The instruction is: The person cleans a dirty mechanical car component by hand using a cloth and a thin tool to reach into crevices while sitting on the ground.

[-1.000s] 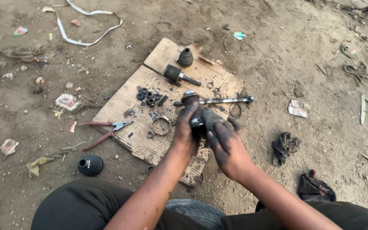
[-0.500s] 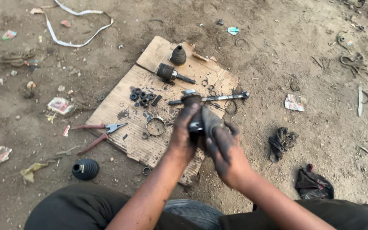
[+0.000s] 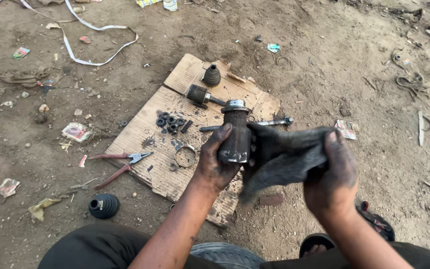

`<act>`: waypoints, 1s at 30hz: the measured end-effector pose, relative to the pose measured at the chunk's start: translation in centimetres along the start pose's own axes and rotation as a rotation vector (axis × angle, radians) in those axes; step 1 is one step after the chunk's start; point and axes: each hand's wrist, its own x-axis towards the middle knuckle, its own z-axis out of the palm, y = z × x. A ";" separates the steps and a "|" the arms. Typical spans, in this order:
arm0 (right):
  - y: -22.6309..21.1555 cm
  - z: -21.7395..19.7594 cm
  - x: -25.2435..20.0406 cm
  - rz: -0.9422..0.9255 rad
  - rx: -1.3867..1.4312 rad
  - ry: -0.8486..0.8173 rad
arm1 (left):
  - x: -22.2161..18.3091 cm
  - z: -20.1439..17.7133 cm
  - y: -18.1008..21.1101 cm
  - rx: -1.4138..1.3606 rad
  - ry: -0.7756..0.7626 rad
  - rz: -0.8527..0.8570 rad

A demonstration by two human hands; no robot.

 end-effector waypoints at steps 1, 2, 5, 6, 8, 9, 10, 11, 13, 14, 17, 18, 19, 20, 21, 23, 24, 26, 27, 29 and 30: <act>-0.3 -0.1 0.4 0.055 0.016 0.052 | 0.1 -0.2 0.0 -0.013 -0.013 0.001; -0.5 -0.2 0.6 0.110 0.033 0.103 | 0.3 -0.3 -0.1 -0.025 -0.026 0.003; -0.1 -0.5 1.3 0.067 -0.025 -0.395 | 0.7 -0.8 -0.2 -0.045 -0.011 -0.003; 0.2 -0.5 1.4 0.046 -0.207 -0.398 | 0.8 -0.9 -0.2 -0.048 0.004 -0.008; 1.2 -0.3 1.5 0.006 -0.568 -0.400 | 0.9 -1.1 -0.4 -0.044 -0.005 -0.032; 1.6 -0.2 1.5 -0.086 -0.668 -0.404 | 0.7 -1.2 -0.4 -0.043 -0.008 -0.044; 2.1 0.1 1.5 -0.178 -0.769 -0.406 | 0.6 -1.2 -0.6 -0.143 -0.207 -0.027; 2.7 0.4 1.6 -0.272 -0.870 -0.406 | 0.4 -1.1 -0.8 -0.242 -0.403 -0.002; 3.5 1.2 2.2 -0.154 -0.856 -0.373 | 0.3 -0.5 -1.5 -0.185 -0.399 0.058; 3.8 1.6 2.3 -0.096 -0.847 -0.357 | 0.4 -0.1 -1.9 -0.024 -0.195 0.090; 4.2 2.5 2.5 -0.034 -0.795 -0.414 | 0.2 1.0 -2.1 0.185 -0.036 0.131; 4.3 2.6 2.5 -0.028 -0.801 -0.449 | 0.1 1.3 -2.1 0.210 -0.059 0.137; 4.3 2.7 2.4 -0.022 -0.807 -0.484 | 0.1 1.6 -2.1 0.200 -0.002 0.127; 4.3 2.6 2.3 -0.015 -0.813 -0.516 | 0.0 1.8 -2.3 0.190 0.055 0.114; 4.3 2.6 2.2 0.057 -0.811 -0.494 | 0.0 2.0 -2.3 0.180 0.112 0.102; 4.2 2.3 2.3 0.200 -0.807 -0.442 | 0.3 2.1 -2.5 0.139 0.064 0.124; 4.3 2.2 2.4 0.131 -0.828 -0.435 | 0.3 2.0 -2.5 0.120 0.042 0.134; 4.2 2.0 3.1 -0.007 -0.871 -0.413 | 0.5 1.6 -2.5 0.168 0.122 0.120; 4.1 1.9 3.4 0.020 -0.816 -0.405 | 0.6 1.3 -2.4 0.193 0.160 0.111; 3.6 1.5 4.2 0.073 -0.713 -0.383 | 1.1 0.9 -2.2 0.236 0.165 0.118; 3.2 1.3 4.6 0.061 -0.764 -0.393 | 1.2 0.6 -1.9 0.259 0.170 0.122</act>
